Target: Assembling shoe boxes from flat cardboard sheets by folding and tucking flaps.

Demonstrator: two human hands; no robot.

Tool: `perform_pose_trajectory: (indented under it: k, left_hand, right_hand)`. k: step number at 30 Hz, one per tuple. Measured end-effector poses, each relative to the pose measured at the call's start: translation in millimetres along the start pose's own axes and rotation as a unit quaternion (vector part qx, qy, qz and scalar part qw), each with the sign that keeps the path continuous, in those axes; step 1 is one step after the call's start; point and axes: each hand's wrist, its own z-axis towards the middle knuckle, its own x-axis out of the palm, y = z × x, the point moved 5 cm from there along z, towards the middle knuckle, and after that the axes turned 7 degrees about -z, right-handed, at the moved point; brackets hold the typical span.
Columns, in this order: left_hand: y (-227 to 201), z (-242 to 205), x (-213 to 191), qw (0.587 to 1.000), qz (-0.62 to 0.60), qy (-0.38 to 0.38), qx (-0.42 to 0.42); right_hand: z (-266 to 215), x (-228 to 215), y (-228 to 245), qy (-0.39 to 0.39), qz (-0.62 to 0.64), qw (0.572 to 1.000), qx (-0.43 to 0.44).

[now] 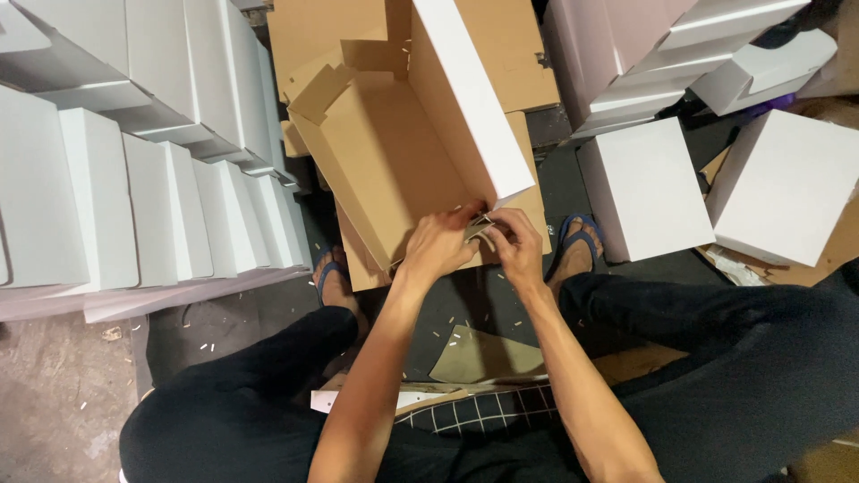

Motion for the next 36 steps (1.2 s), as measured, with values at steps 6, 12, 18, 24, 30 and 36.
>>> perform_pose_trajectory:
  k: [6,12,18,24,30,36]
  left_hand:
    - [-7.1,-3.5,-6.8,1.000,0.004,0.014,-0.014]
    - [-14.7,-2.9,-17.4,0.992,-0.112,0.026,-0.050]
    - [-23.2,-4.9,-54.0,0.960,-0.239,0.070,-0.126]
    - [36.6,49.8,-19.3,0.949,-0.314,-0.027,-0.005]
    - [29.8,57.2,-25.1,0.972,-0.216,-0.078,0.043]
    - [26.1,57.4,-28.0,0.973,-0.204,-0.103,-0.019]
  right_hand:
    - [2.1,10.8,-2.2,-0.062,0.056,0.989,0.118]
    - [-32.9,31.2,59.1,-0.123,0.068,0.966,0.217]
    - [-1.6,37.1,43.2,-0.128,0.151,0.912,0.359]
    - [4.6,52.0,38.0,-0.125,0.019,0.941,0.315]
    - [1.6,58.8,27.9,-0.086,0.001,0.951,0.297]
    - [0.5,46.7,45.2,-0.086,0.132,0.938,0.308]
